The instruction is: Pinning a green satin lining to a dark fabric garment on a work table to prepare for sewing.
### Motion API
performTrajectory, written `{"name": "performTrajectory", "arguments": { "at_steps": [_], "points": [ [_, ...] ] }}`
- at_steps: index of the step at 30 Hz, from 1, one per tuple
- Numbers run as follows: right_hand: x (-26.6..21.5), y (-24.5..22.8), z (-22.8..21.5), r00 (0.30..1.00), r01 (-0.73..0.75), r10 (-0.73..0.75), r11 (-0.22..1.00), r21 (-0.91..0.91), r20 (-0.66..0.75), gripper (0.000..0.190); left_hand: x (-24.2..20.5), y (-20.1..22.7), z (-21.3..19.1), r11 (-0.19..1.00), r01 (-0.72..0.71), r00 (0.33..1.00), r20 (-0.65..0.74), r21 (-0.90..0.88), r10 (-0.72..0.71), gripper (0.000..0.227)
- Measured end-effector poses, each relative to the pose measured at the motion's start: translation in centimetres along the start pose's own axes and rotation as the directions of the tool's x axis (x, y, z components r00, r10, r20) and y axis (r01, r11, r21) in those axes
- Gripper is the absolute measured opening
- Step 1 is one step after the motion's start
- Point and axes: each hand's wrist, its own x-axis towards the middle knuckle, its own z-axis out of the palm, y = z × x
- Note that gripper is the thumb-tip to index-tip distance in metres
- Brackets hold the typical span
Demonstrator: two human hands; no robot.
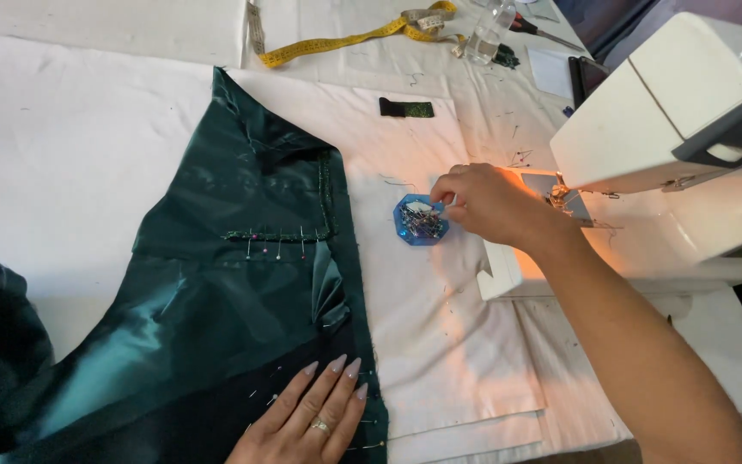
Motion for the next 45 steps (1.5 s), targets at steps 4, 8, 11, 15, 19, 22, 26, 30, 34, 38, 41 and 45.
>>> {"name": "performTrajectory", "arguments": {
  "at_steps": [4, 8, 11, 15, 19, 22, 26, 30, 34, 38, 41, 45],
  "points": [
    [-0.1, -1.4, -0.6, 0.995, -0.049, 0.040, 0.993, 0.105, 0.088, 0.018, 0.0, 0.1, 0.1, 1.000, 0.014, 1.000, -0.014, -0.006, -0.014, 0.035],
    [0.4, -0.9, -0.2, 0.996, -0.035, 0.026, 0.994, 0.101, 0.088, 0.018, -0.1, 0.1, 0.1, 1.000, 0.006, 1.000, -0.022, 0.004, -0.006, 0.036],
    [0.2, -1.3, -0.6, 0.996, -0.018, 0.008, 0.994, 0.107, 0.090, 0.017, -0.1, 0.1, 0.1, 1.000, 0.002, 1.000, -0.019, 0.015, -0.002, 0.035],
    [-0.2, -2.2, -1.3, 0.992, -0.060, 0.043, 0.988, 0.143, 0.119, 0.014, -0.2, 0.3, 0.2, 1.000, 0.003, 1.000, -0.002, 0.031, -0.003, 0.035],
    [0.0, -1.7, -0.9, 0.992, -0.048, 0.034, 0.992, 0.114, 0.125, 0.015, -0.6, 0.1, 0.3, 0.999, -0.051, 0.992, 0.112, -0.020, 0.053, 0.043],
    [0.0, -1.5, -0.8, 0.990, -0.077, 0.057, 0.986, 0.149, 0.133, 0.013, -0.5, 0.2, 0.2, 1.000, -0.012, 0.999, 0.047, -0.002, 0.012, 0.038],
    [0.0, -1.6, -0.8, 0.992, -0.042, 0.025, 0.990, 0.131, 0.124, 0.009, -0.8, 0.1, 0.5, 0.999, -0.037, 0.997, 0.075, -0.008, 0.037, 0.042],
    [-0.3, -2.4, -1.3, 0.986, -0.088, 0.070, 0.990, 0.112, 0.153, 0.011, -0.6, 0.3, 0.3, 1.000, -0.024, 0.996, 0.086, 0.002, 0.024, 0.040],
    [-0.2, -2.3, -1.1, 0.982, -0.095, 0.079, 0.992, 0.084, 0.172, 0.014, -0.8, 0.3, 0.6, 0.998, -0.055, 0.987, 0.146, -0.031, 0.059, 0.047],
    [-0.2, -2.3, -1.0, 0.985, -0.073, 0.057, 0.993, 0.094, 0.165, 0.010, -0.9, 0.4, 0.7, 1.000, -0.025, 0.993, 0.116, -0.018, 0.027, 0.042],
    [-0.2, -2.0, -1.2, 0.985, -0.076, 0.058, 0.991, 0.106, 0.162, 0.011, -0.7, 0.4, 0.4, 0.999, -0.028, 0.990, 0.140, -0.031, 0.032, 0.044],
    [-0.5, -1.7, -2.0, 0.994, -0.051, 0.059, 0.996, -0.077, 0.097, 0.017, -0.4, 0.3, -0.4, 0.996, 0.003, 0.987, 0.159, -0.084, 0.010, 0.046]
  ]
}}
